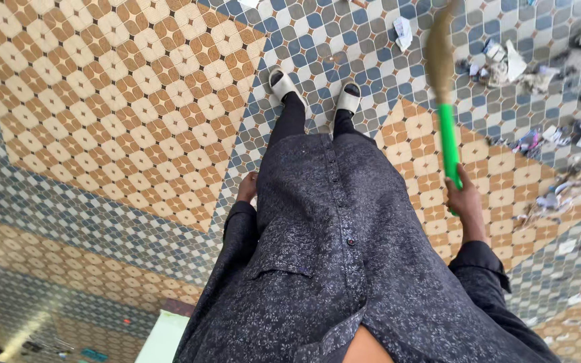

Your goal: The person sweeps paper scraps and trash across a tiled floor using a long broom with a green handle.

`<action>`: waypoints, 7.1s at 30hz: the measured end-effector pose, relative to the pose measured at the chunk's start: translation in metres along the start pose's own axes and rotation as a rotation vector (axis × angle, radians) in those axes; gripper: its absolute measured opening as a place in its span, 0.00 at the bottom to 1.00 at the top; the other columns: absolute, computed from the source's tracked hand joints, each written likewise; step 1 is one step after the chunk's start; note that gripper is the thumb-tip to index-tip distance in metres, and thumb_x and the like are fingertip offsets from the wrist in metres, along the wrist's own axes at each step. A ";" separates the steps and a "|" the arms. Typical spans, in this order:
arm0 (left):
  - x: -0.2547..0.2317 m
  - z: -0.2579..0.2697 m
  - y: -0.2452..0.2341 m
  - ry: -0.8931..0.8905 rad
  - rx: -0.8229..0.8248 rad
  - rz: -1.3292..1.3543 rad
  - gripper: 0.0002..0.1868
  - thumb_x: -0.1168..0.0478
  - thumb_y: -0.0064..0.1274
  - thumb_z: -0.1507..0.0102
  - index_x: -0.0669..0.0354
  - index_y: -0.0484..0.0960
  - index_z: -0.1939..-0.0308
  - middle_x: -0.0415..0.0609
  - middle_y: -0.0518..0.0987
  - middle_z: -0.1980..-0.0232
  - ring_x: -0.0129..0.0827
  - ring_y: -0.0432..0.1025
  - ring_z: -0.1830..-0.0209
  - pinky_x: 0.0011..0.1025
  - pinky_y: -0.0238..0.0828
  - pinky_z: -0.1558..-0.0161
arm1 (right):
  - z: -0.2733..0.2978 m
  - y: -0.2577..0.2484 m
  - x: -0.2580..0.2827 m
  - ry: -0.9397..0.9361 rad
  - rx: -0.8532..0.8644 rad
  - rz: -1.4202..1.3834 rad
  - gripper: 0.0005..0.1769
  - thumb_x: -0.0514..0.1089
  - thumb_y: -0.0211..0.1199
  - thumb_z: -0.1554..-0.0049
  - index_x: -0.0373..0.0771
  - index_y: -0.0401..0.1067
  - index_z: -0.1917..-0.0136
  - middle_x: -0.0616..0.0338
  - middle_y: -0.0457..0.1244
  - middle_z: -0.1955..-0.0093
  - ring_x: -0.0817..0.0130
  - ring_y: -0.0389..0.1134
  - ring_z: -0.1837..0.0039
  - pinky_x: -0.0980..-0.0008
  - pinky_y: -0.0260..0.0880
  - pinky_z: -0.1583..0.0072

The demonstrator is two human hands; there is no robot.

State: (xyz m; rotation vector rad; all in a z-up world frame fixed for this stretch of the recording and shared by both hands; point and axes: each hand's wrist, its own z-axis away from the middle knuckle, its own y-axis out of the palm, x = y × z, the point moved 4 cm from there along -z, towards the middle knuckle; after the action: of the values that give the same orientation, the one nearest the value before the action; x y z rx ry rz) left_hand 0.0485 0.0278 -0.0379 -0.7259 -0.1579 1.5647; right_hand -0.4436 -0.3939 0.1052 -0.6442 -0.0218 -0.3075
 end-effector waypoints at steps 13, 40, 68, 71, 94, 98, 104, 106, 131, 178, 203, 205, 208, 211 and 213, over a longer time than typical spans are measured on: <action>-0.069 -0.091 -0.130 0.139 -0.009 0.396 0.13 0.55 0.50 0.31 0.60 0.79 0.48 0.41 0.82 0.58 0.21 0.78 0.63 0.24 0.76 0.62 | -0.055 0.173 0.138 -0.357 0.163 0.414 0.32 0.64 0.57 0.37 0.68 0.60 0.21 0.42 0.71 0.47 0.45 0.72 0.44 0.48 0.71 0.41; -0.056 -0.124 -0.109 0.163 0.182 0.292 0.16 0.54 0.50 0.33 0.59 0.81 0.48 0.48 0.84 0.61 0.29 0.79 0.63 0.28 0.75 0.62 | 0.103 -0.015 0.209 -0.053 0.145 0.171 0.42 0.61 0.65 0.43 0.68 0.57 0.18 0.51 0.66 0.65 0.65 0.68 0.66 0.58 0.69 0.59; -0.027 -0.083 -0.152 -0.021 0.100 -0.173 0.25 0.42 0.43 0.28 0.59 0.79 0.43 0.57 0.83 0.50 0.44 0.77 0.50 0.41 0.72 0.49 | -0.186 0.096 0.311 -0.318 0.039 0.078 0.34 0.57 0.61 0.38 0.58 0.60 0.20 0.37 0.68 0.41 0.39 0.69 0.40 0.46 0.68 0.41; -0.133 -0.125 -0.186 0.063 0.033 -0.175 0.25 0.41 0.44 0.27 0.58 0.78 0.40 0.55 0.81 0.49 0.41 0.75 0.50 0.42 0.70 0.50 | -0.179 0.060 0.267 -0.123 -0.014 0.010 0.35 0.60 0.61 0.38 0.60 0.60 0.20 0.38 0.66 0.38 0.40 0.67 0.37 0.46 0.66 0.39; -0.186 -0.200 -0.248 -0.152 0.259 -0.386 0.26 0.45 0.45 0.32 0.60 0.78 0.40 0.65 0.85 0.48 0.54 0.82 0.49 0.43 0.76 0.45 | -0.045 -0.063 0.192 0.229 -0.017 -0.532 0.37 0.50 0.64 0.38 0.54 0.59 0.18 0.54 0.65 0.61 0.68 0.65 0.67 0.62 0.67 0.66; -0.203 -0.252 -0.251 0.023 0.291 -0.517 0.24 0.46 0.49 0.35 0.54 0.81 0.40 0.60 0.82 0.43 0.51 0.76 0.41 0.42 0.69 0.40 | -0.048 -0.036 0.284 0.046 0.162 -0.274 0.40 0.55 0.66 0.42 0.60 0.59 0.19 0.51 0.69 0.59 0.65 0.67 0.64 0.59 0.69 0.60; -0.339 -0.326 -0.278 0.255 0.158 -0.207 0.21 0.47 0.44 0.28 0.53 0.79 0.38 0.56 0.80 0.40 0.45 0.74 0.40 0.40 0.67 0.42 | -0.141 0.073 0.479 -0.517 0.049 0.041 0.34 0.60 0.63 0.44 0.65 0.64 0.24 0.45 0.69 0.44 0.44 0.72 0.44 0.48 0.71 0.44; -0.370 -0.338 -0.294 0.382 0.105 -0.062 0.20 0.49 0.47 0.29 0.58 0.80 0.43 0.54 0.85 0.49 0.40 0.80 0.51 0.37 0.75 0.47 | -0.178 0.110 0.539 -0.477 0.121 0.113 0.33 0.62 0.59 0.40 0.68 0.62 0.22 0.46 0.71 0.45 0.45 0.73 0.44 0.48 0.72 0.43; -0.382 -0.394 -0.353 0.273 0.246 -0.244 0.16 0.51 0.41 0.26 0.54 0.82 0.48 0.53 0.84 0.45 0.43 0.78 0.45 0.39 0.72 0.45 | -0.161 0.005 0.383 0.315 -0.384 0.001 0.28 0.57 0.62 0.39 0.59 0.67 0.26 0.46 0.69 0.43 0.44 0.71 0.42 0.45 0.70 0.43; -0.344 -0.329 -0.347 -0.059 0.224 0.177 0.26 0.45 0.36 0.30 0.62 0.82 0.55 0.54 0.83 0.62 0.41 0.77 0.64 0.41 0.71 0.62 | -0.385 -0.051 0.707 -0.464 -0.177 0.370 0.30 0.54 0.57 0.36 0.50 0.62 0.23 0.48 0.71 0.56 0.45 0.74 0.54 0.46 0.73 0.53; -0.603 -0.494 -0.313 0.339 0.165 -0.274 0.22 0.49 0.36 0.22 0.57 0.82 0.40 0.61 0.83 0.46 0.57 0.75 0.41 0.43 0.68 0.44 | -0.307 -0.256 0.425 0.112 -0.439 -0.043 0.21 0.55 0.59 0.32 0.37 0.72 0.36 0.32 0.69 0.48 0.30 0.70 0.45 0.39 0.69 0.45; -0.581 -0.491 -0.318 0.282 0.177 -0.363 0.25 0.48 0.54 0.36 0.64 0.80 0.43 0.66 0.83 0.48 0.55 0.77 0.43 0.43 0.73 0.46 | -0.297 -0.259 0.430 0.054 -0.428 -0.037 0.27 0.57 0.60 0.34 0.38 0.69 0.30 0.31 0.68 0.48 0.31 0.70 0.46 0.41 0.70 0.45; -0.561 -0.491 -0.325 0.214 0.249 -0.329 0.28 0.46 0.59 0.37 0.68 0.80 0.45 0.65 0.83 0.48 0.52 0.78 0.44 0.41 0.72 0.46 | -0.290 -0.258 0.451 -0.024 -0.372 -0.031 0.31 0.60 0.60 0.35 0.43 0.68 0.25 0.34 0.69 0.45 0.34 0.70 0.45 0.42 0.71 0.46; -0.572 -0.510 -0.331 0.112 0.270 -0.410 0.26 0.47 0.57 0.36 0.63 0.83 0.43 0.62 0.84 0.47 0.48 0.78 0.44 0.38 0.71 0.44 | -0.303 -0.243 0.501 -0.033 -0.211 0.080 0.34 0.63 0.61 0.38 0.53 0.66 0.22 0.38 0.70 0.48 0.38 0.72 0.47 0.43 0.71 0.47; -0.605 -0.530 -0.334 0.165 0.250 -0.437 0.26 0.47 0.58 0.37 0.63 0.82 0.43 0.61 0.84 0.49 0.47 0.78 0.47 0.39 0.72 0.47 | -0.326 -0.231 0.558 -0.140 -0.177 0.113 0.34 0.65 0.60 0.39 0.53 0.65 0.24 0.43 0.71 0.50 0.41 0.73 0.48 0.45 0.72 0.50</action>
State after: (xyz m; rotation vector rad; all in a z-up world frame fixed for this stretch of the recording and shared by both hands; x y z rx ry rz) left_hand 0.5863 -0.6562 -0.0733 -0.5737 0.0037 1.0797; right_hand -0.0019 -0.9155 0.0440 -0.8387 -0.0926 -0.1551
